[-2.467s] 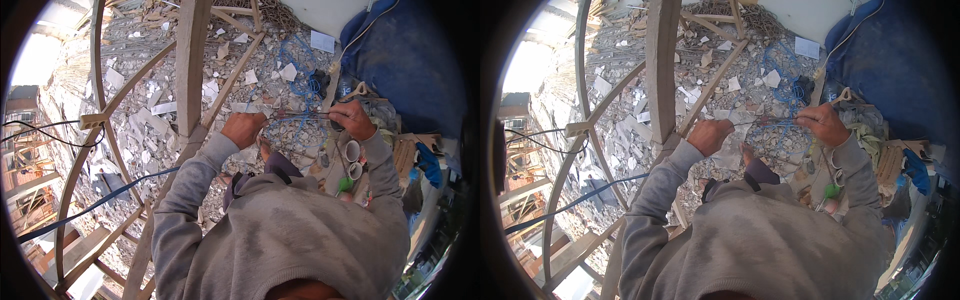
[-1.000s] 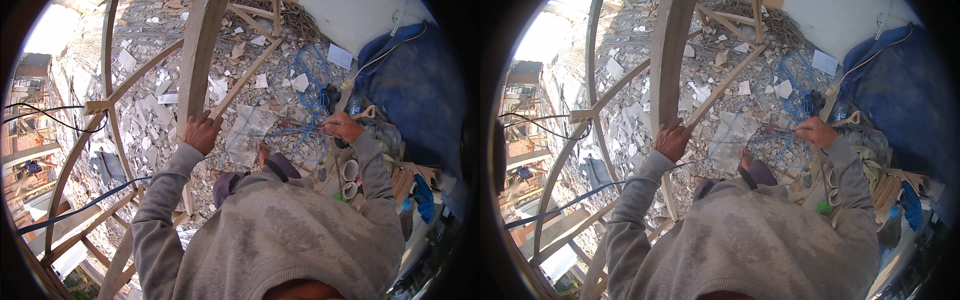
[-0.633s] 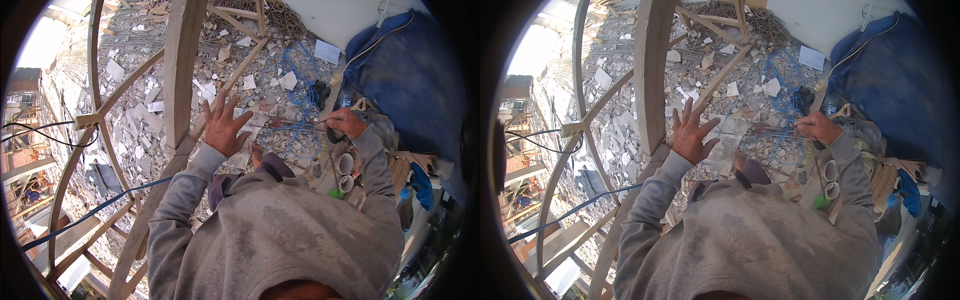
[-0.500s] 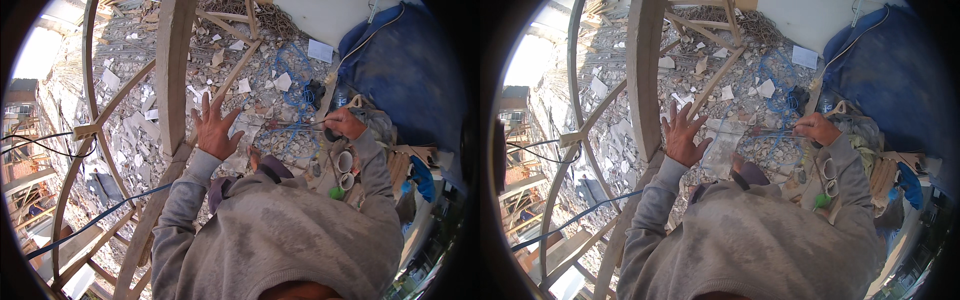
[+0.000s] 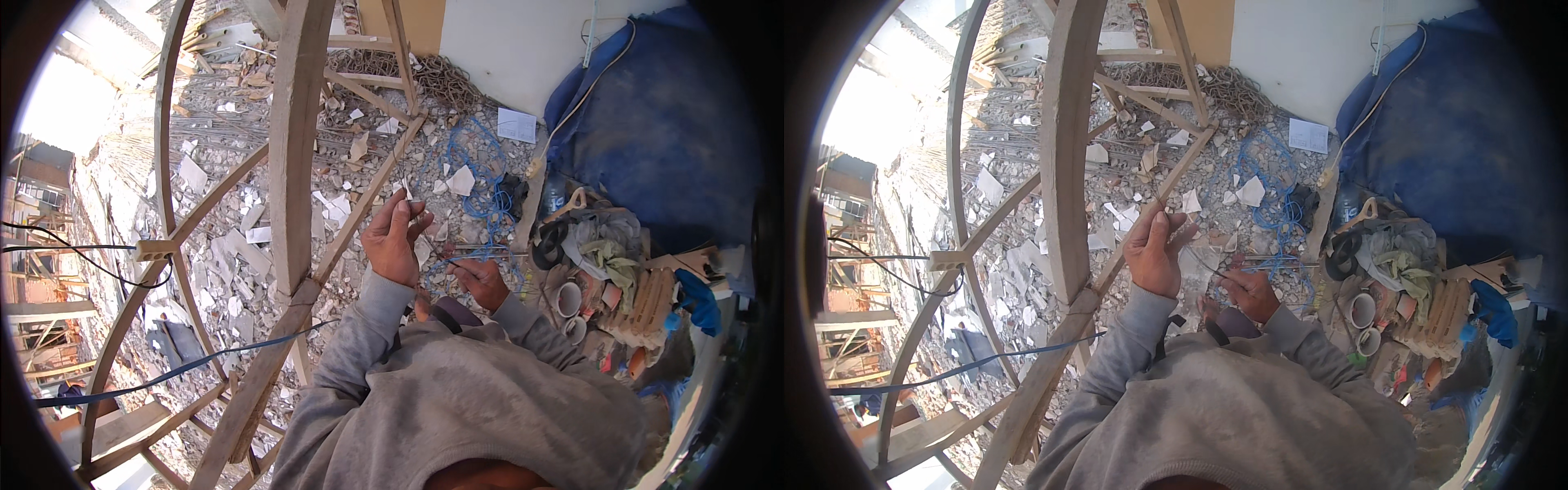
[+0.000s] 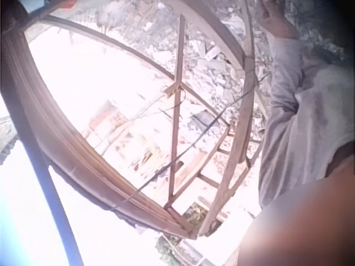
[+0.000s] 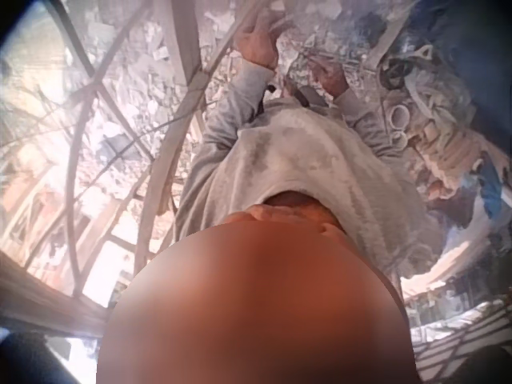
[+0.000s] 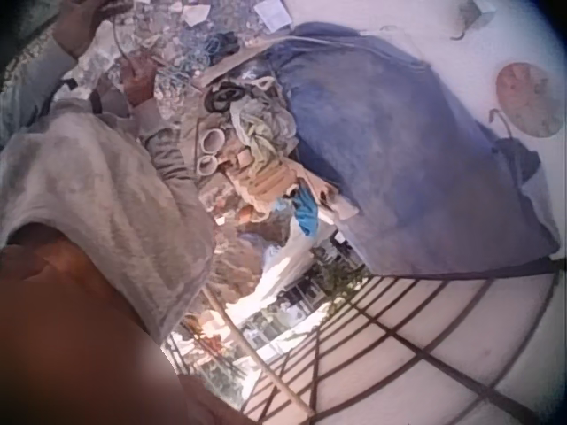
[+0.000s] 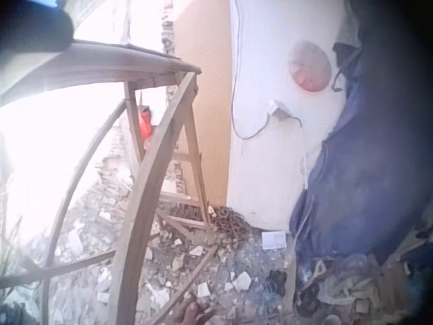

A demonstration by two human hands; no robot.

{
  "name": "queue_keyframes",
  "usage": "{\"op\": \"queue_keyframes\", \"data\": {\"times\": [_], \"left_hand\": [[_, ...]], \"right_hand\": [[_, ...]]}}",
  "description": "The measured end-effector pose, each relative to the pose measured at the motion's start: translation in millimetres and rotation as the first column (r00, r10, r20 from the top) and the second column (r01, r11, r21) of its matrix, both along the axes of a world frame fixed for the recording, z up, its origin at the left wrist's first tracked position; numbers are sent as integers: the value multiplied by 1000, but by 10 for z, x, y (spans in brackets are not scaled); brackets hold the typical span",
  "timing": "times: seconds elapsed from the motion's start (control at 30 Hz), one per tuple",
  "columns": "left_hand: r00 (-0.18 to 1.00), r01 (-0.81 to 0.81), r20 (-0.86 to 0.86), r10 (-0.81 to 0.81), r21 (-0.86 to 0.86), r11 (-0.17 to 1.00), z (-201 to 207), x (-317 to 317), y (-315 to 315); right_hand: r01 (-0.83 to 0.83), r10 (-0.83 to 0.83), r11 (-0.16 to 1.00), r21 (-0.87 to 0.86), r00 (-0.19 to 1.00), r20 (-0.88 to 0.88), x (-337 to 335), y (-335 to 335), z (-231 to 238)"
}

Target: The person uses pliers to cut and remove wire bindings from a wooden frame structure. They repeatedly pull and twist the wires, then drop the cut pieces onto the debris-covered ground.

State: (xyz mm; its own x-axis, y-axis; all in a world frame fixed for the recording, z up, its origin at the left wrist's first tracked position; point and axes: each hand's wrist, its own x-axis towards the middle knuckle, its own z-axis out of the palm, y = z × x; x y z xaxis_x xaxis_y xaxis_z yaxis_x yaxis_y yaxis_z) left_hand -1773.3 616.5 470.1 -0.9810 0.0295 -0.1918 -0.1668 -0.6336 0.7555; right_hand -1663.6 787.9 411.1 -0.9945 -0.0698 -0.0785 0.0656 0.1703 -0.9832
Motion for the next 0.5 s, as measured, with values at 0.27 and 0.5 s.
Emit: {"op": "queue_keyframes", "data": {"times": [0.27,0.5], "left_hand": [[1000,2,23,-7,201,980,150,41,-203],[992,112,44,-117,99,989,241,166,-402]], "right_hand": [[-212,206,974,-81,975,-80,-73,-270,156],[185,13,952,244,772,-636,-972,-167,986]]}}
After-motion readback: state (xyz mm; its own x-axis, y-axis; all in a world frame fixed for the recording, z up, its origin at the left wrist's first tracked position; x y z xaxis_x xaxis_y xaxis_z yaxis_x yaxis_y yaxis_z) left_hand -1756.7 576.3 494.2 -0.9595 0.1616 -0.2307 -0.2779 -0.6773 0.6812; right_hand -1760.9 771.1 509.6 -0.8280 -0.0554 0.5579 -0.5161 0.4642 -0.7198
